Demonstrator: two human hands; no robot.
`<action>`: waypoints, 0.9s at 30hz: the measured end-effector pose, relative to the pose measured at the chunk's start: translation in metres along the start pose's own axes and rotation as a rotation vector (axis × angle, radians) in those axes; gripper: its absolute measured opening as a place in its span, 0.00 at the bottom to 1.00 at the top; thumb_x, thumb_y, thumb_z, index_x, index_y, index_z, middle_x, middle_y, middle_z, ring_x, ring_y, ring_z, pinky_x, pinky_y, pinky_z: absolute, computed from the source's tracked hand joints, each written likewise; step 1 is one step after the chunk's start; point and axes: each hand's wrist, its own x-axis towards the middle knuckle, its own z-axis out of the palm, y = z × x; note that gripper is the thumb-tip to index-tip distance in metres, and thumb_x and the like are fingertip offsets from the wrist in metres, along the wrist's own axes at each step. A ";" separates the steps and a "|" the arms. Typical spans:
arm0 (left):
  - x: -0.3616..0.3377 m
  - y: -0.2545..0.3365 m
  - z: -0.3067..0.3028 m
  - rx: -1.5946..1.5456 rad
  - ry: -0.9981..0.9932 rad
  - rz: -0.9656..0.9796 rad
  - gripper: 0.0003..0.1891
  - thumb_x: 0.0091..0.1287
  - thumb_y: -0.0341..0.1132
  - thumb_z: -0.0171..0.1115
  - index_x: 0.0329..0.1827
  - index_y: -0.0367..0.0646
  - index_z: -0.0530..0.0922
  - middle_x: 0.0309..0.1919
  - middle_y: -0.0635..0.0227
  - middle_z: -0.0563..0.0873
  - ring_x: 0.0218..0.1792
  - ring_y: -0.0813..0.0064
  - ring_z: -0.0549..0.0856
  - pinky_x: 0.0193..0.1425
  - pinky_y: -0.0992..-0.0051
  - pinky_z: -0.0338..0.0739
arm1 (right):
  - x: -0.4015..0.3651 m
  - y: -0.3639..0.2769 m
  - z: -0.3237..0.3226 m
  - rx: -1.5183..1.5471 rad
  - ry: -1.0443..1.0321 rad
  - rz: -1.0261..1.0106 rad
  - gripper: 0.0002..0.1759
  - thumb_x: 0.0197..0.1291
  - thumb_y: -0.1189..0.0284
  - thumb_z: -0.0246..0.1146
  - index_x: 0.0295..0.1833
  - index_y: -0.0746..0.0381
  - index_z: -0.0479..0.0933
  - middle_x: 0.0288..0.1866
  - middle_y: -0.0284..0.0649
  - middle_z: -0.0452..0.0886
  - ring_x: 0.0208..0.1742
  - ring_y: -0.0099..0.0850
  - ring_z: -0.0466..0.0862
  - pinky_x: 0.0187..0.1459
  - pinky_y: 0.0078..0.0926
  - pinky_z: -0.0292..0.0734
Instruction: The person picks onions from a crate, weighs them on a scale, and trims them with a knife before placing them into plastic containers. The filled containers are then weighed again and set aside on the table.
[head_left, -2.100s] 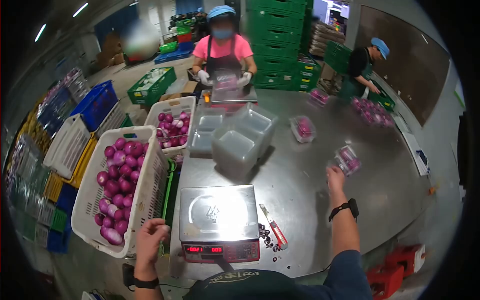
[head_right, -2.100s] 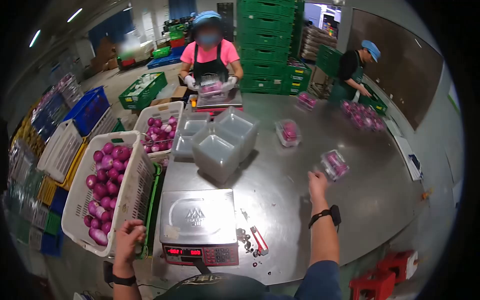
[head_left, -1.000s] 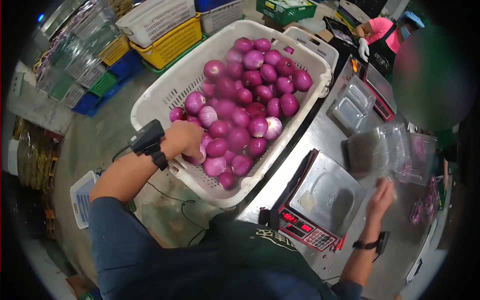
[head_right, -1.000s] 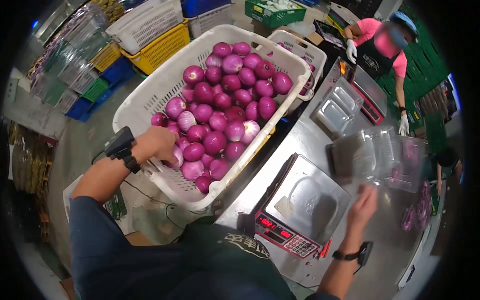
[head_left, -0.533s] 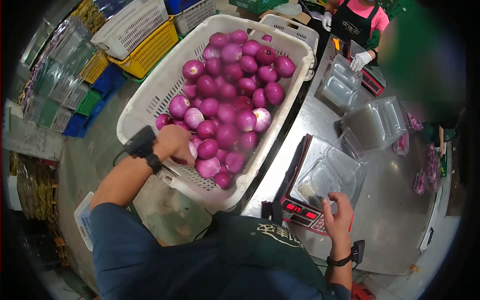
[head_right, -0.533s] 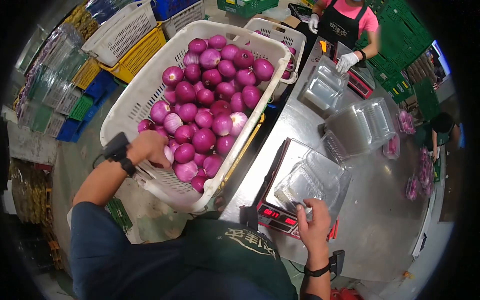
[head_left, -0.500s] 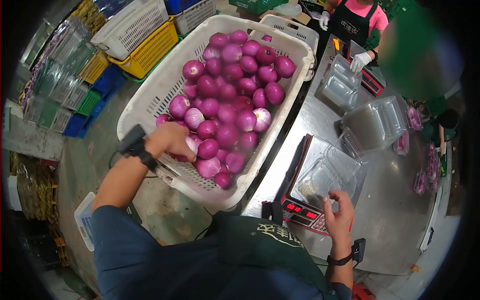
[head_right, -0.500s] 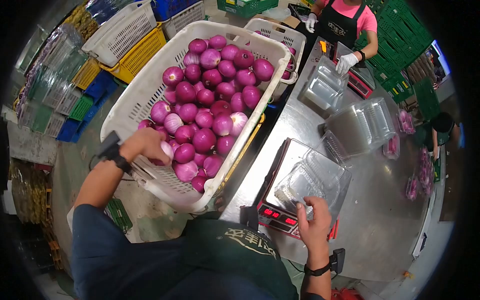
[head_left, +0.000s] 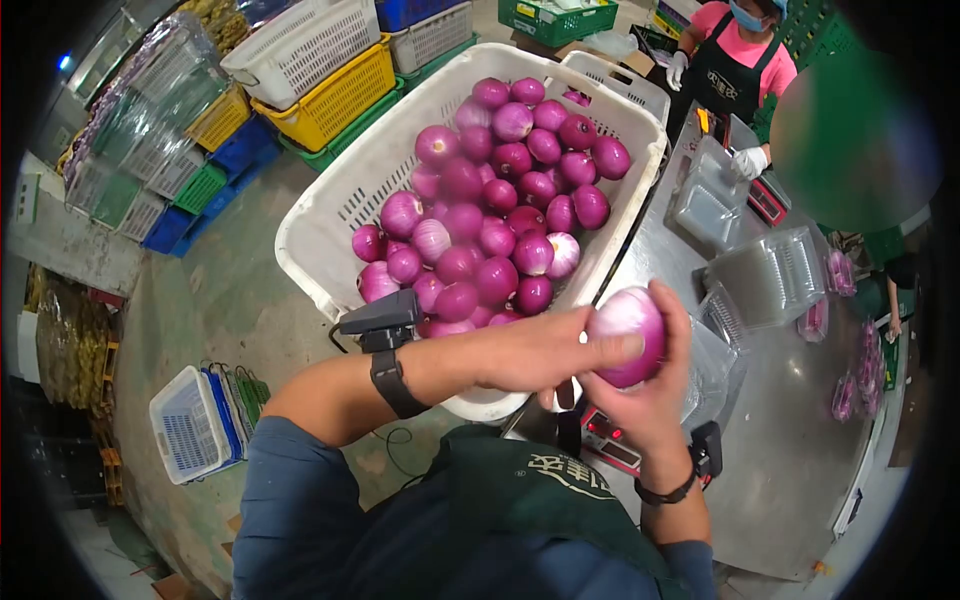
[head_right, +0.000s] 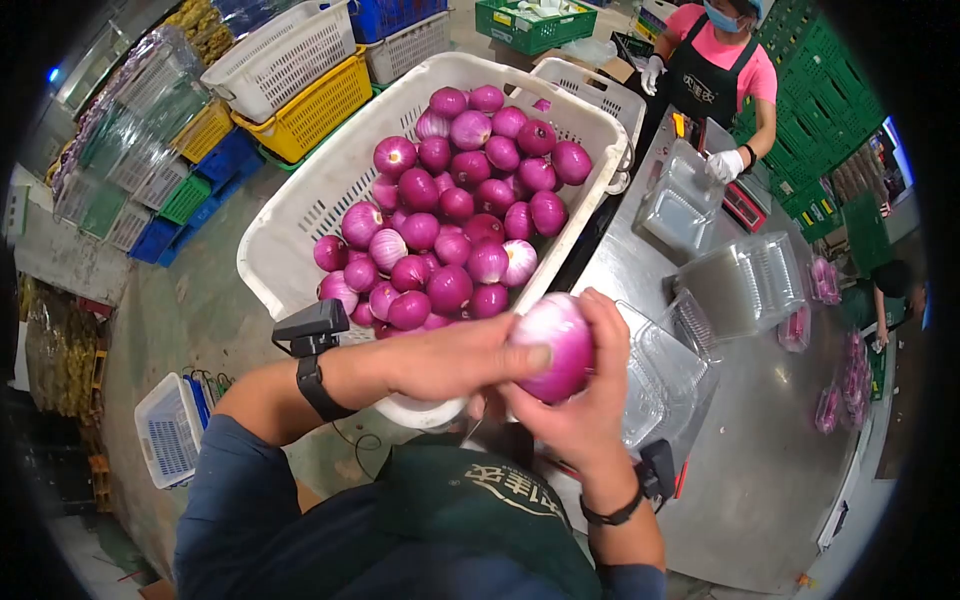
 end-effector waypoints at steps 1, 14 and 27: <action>-0.003 0.002 -0.009 0.242 -0.024 0.008 0.31 0.78 0.61 0.57 0.63 0.38 0.80 0.47 0.64 0.89 0.41 0.75 0.88 0.40 0.73 0.85 | -0.004 -0.010 -0.006 0.425 0.034 0.310 0.59 0.42 0.67 0.85 0.80 0.63 0.62 0.75 0.51 0.71 0.74 0.42 0.75 0.73 0.41 0.73; -0.060 -0.012 -0.233 0.741 0.863 -0.175 0.19 0.68 0.44 0.73 0.48 0.35 0.85 0.37 0.65 0.90 0.37 0.75 0.86 0.46 0.71 0.81 | -0.109 0.088 -0.077 0.091 0.419 0.683 0.53 0.45 0.67 0.83 0.77 0.63 0.65 0.68 0.44 0.73 0.65 0.36 0.78 0.68 0.33 0.75; 0.043 -0.094 -0.275 0.617 0.931 -0.369 0.27 0.60 0.53 0.78 0.43 0.32 0.85 0.35 0.57 0.90 0.34 0.67 0.89 0.44 0.67 0.85 | -0.107 0.085 -0.070 -0.112 0.330 0.747 0.52 0.42 0.69 0.82 0.75 0.64 0.67 0.65 0.45 0.77 0.63 0.37 0.79 0.69 0.33 0.74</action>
